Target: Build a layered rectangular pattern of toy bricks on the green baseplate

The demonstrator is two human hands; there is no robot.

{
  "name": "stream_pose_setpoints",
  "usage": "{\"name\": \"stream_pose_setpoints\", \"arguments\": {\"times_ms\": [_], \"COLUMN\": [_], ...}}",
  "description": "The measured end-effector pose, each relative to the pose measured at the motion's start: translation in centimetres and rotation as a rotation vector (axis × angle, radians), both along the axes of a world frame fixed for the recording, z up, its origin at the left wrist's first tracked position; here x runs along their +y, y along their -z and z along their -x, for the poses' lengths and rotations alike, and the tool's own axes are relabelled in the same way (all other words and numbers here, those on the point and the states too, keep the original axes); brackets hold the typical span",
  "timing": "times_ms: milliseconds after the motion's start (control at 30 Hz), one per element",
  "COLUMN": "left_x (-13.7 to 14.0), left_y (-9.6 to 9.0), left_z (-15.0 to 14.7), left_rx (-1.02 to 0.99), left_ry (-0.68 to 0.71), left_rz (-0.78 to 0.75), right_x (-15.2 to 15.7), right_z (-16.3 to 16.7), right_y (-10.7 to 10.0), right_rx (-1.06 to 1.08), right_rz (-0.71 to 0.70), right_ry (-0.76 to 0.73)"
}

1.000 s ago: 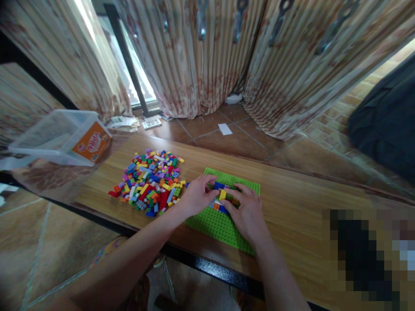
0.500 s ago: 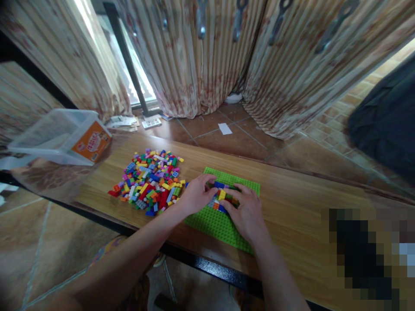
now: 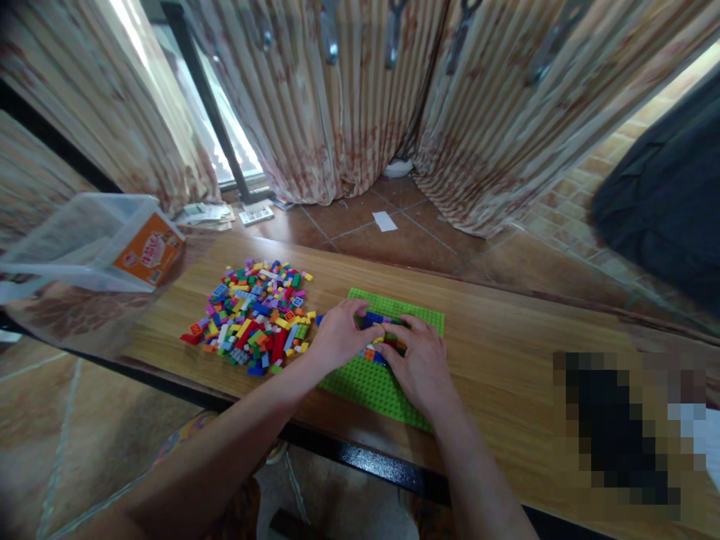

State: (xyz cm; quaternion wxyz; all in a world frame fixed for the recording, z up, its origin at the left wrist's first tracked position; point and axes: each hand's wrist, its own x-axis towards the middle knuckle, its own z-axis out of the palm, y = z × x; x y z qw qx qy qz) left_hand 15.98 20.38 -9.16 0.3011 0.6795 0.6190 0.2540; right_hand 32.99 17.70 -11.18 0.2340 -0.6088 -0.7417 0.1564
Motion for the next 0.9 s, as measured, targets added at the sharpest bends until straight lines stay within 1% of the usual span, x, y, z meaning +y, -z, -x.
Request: {"name": "stream_pose_setpoints", "arguments": {"times_ms": [200, 433, 633, 767, 900], "left_x": [0.3, 0.6, 0.3, 0.8, 1.1], "left_y": [-0.4, -0.2, -0.4, -0.2, 0.0], "left_z": [-0.4, -0.6, -0.2, 0.4, 0.7], "left_rx": [0.031, 0.069, 0.059, 0.012, -0.065], "left_ry": [-0.028, -0.026, 0.009, 0.069, 0.056], "left_rz": [0.035, 0.048, 0.055, 0.061, 0.068], "right_x": [-0.1, -0.3, -0.4, -0.3, -0.2], "right_z": [0.1, 0.2, -0.3, -1.0, -1.7], "right_y": [0.3, 0.5, 1.0, 0.8, 0.5], "right_rx": [-0.028, -0.028, 0.006, 0.056, 0.100], "right_rz": [-0.019, -0.014, -0.033, -0.018, 0.004], "right_ry": [0.000, 0.019, 0.021, -0.019, -0.023]}}
